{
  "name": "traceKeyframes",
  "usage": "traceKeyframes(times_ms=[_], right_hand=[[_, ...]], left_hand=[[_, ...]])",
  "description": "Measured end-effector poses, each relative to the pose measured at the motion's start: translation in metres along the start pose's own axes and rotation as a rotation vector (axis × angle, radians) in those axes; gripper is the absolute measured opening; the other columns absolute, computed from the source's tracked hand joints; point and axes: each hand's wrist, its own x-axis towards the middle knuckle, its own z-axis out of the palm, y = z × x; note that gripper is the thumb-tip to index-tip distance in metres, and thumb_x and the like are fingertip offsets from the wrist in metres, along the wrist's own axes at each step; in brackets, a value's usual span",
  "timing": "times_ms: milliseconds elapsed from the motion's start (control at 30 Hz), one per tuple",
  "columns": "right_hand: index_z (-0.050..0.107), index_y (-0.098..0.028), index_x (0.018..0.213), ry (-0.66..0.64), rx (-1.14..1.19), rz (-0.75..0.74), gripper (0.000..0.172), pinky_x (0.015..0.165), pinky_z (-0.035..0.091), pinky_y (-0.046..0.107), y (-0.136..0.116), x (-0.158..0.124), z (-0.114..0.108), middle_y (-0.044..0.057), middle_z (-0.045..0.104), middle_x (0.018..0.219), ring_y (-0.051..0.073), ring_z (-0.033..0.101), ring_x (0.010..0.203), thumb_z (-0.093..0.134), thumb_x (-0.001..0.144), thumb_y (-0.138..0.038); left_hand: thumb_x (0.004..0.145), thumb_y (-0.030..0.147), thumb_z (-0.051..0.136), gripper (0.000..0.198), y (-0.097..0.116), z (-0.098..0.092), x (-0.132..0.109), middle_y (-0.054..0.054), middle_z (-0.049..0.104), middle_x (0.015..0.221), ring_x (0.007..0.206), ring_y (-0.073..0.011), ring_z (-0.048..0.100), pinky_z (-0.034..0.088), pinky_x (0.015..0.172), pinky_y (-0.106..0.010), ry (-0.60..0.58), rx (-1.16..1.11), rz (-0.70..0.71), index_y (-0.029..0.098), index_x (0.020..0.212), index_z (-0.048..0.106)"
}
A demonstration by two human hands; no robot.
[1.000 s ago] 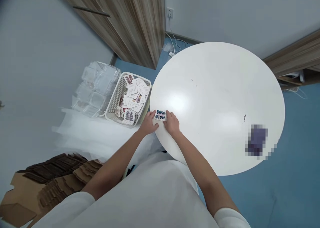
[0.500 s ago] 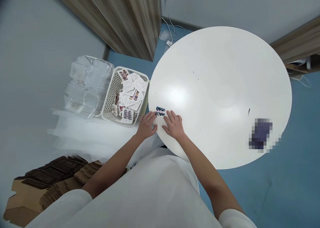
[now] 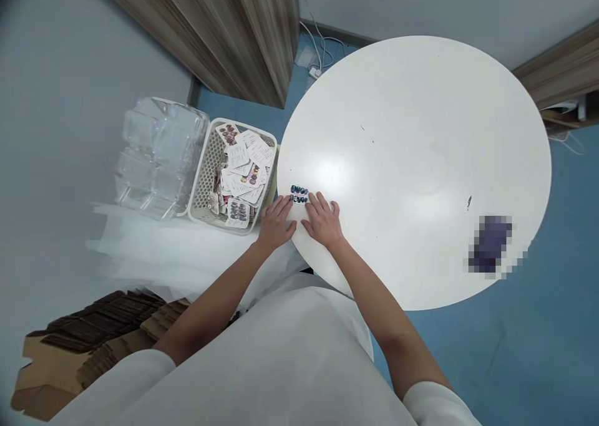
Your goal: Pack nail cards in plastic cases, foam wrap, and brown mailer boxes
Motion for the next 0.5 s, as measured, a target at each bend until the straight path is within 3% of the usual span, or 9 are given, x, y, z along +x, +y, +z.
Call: traceKeyframes(times_ms=[500], right_hand=[[0.043, -0.015, 0.121, 0.027, 0.019, -0.018, 0.043, 0.096, 0.016, 0.048, -0.0002, 0.0011, -0.0016, 0.014, 0.030, 0.141, 0.029, 0.020, 0.131, 0.038, 0.085, -0.038]], left_hand=[[0.080, 0.029, 0.044, 0.051, 0.0026, 0.0025, -0.0013, -0.011, 0.034, 0.140, 0.129, -0.0281, 0.027, 0.025, 0.098, -0.044, 0.015, -0.018, -0.009, 0.016, 0.129, 0.038]])
